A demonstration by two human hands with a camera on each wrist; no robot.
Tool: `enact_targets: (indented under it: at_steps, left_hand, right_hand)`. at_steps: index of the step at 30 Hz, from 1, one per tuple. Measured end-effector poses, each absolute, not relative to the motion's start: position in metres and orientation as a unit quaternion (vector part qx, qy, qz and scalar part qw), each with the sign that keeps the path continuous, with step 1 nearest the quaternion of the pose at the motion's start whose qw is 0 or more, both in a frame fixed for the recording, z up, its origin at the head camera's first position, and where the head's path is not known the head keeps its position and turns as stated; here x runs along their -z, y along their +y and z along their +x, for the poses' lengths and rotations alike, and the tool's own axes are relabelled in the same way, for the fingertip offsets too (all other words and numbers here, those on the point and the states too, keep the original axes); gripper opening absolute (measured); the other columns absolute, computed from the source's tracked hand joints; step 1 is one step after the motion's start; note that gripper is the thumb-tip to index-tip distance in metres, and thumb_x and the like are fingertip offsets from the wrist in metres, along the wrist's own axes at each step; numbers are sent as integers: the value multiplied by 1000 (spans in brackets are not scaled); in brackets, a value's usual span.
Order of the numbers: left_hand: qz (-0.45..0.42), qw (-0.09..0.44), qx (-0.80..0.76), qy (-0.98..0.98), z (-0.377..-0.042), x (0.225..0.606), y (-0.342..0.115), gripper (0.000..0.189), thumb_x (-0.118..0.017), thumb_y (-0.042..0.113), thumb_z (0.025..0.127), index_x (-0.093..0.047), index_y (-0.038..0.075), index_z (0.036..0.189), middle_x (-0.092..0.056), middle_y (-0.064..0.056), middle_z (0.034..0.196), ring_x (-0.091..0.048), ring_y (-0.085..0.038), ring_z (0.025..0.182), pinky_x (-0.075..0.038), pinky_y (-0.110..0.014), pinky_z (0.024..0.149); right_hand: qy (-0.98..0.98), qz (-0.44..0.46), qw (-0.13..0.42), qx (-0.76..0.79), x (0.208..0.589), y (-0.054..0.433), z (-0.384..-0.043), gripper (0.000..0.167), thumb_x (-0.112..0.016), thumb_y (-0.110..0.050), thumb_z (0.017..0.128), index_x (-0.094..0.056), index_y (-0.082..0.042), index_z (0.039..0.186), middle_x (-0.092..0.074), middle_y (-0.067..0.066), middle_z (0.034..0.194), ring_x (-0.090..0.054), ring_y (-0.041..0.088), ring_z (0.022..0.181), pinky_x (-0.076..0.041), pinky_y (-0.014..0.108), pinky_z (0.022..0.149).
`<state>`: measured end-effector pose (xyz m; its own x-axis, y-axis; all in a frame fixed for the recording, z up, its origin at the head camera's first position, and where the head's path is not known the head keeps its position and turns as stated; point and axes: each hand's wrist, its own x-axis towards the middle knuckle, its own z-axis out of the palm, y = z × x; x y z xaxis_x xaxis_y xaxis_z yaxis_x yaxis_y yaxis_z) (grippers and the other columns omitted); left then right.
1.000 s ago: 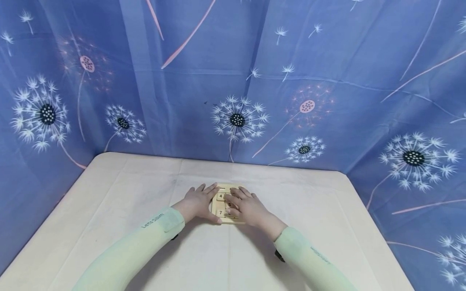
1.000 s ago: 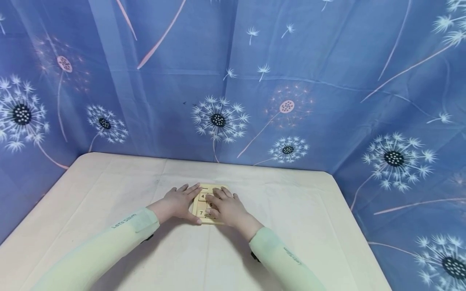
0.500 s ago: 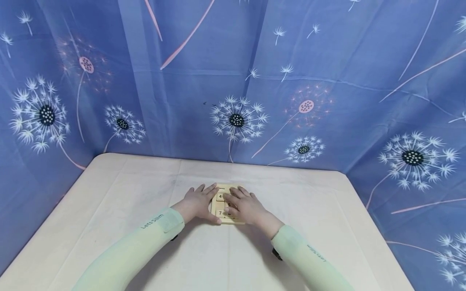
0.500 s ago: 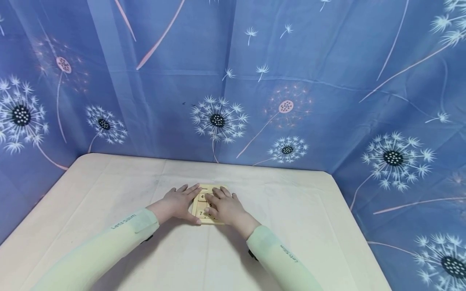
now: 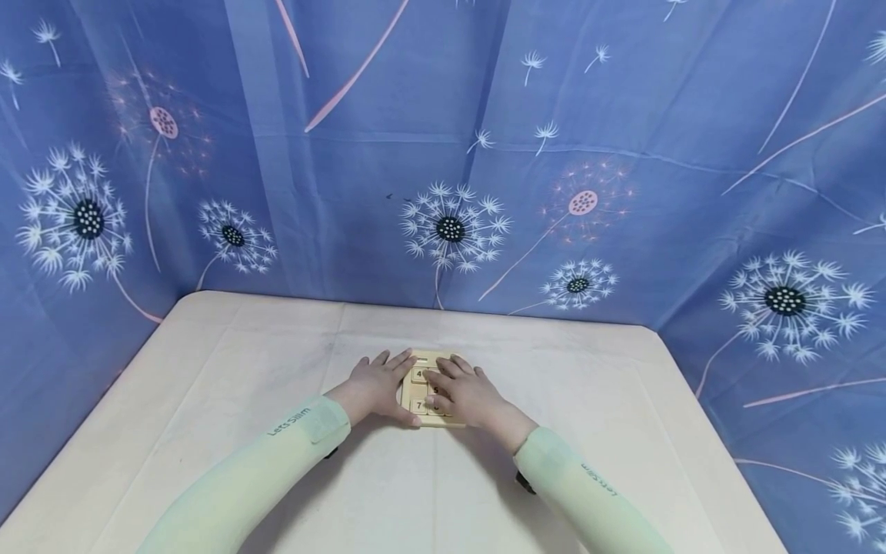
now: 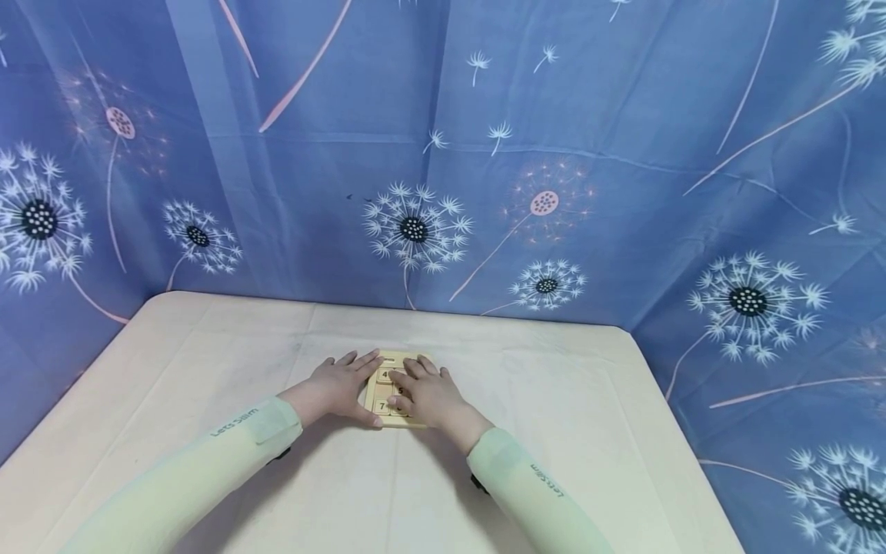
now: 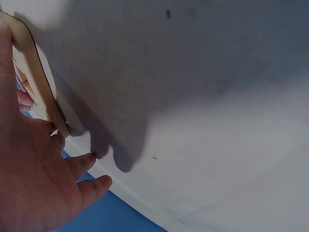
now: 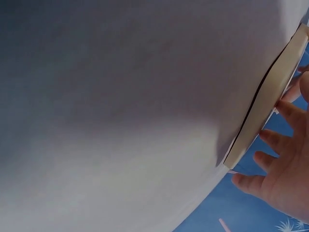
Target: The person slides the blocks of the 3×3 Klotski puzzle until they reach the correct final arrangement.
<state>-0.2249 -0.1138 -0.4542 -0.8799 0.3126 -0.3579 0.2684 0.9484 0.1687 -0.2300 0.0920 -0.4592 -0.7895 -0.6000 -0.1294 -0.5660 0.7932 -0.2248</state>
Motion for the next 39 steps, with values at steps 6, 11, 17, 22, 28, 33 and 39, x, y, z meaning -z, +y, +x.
enact_targets:
  at_steps: [6,11,17,22,28,33,39]
  left_hand:
    - [148,199,-56,967,-224,452,-113,116,-75,72,77,-22,18,165,-15,3,175,-22,-35,160,-24,-60,129]
    - [150,196,-59,967,-225,453,-113,116,-75,73,77,-23,19,165,-15,3,175,-22,-36,160,-25,-60,129]
    - [153,190,-63,968,-224,452,-114,117,-76,72,76,-23,18,165,-16,2,175,-23,-38,159,-25,-62,128]
    - [157,184,-58,969,-224,451,-113,116,-76,72,76,-24,17,165,-17,2,175,-24,-38,159,-27,-62,127]
    - [157,183,-59,969,-224,451,-113,116,-76,71,76,-24,17,164,-17,1,175,-25,-39,159,-26,-63,127]
    - [156,186,-58,968,-223,452,-113,116,-76,71,77,-24,17,164,-17,1,175,-25,-39,158,-26,-62,127]
    - [156,187,-59,968,-222,451,-112,115,-76,71,77,-24,17,164,-18,1,174,-25,-39,159,-26,-62,127]
  right_hand:
    - [943,-306,97,85,459,92,-230,55,-52,-48,105,-51,-20,152,-41,14,164,-32,43,154,-36,71,118]
    - [943,-307,97,89,458,92,-228,54,-51,-47,105,-51,-20,152,-41,14,164,-32,43,154,-35,71,118]
    - [942,-309,95,90,458,93,-228,54,-51,-47,105,-51,-21,152,-41,15,164,-32,43,154,-35,71,118]
    - [941,-315,87,88,458,94,-228,53,-53,-46,105,-52,-20,151,-42,16,163,-33,44,153,-37,71,117]
    - [939,-317,93,96,457,95,-226,53,-54,-46,104,-55,-19,150,-40,17,164,-32,45,154,-35,72,118]
    - [937,-319,101,101,457,96,-224,53,-53,-46,104,-55,-18,149,-39,17,164,-30,45,154,-33,72,119]
    - [936,-323,99,102,457,97,-222,52,-51,-46,105,-56,-19,148,-39,18,164,-31,45,154,-34,72,118]
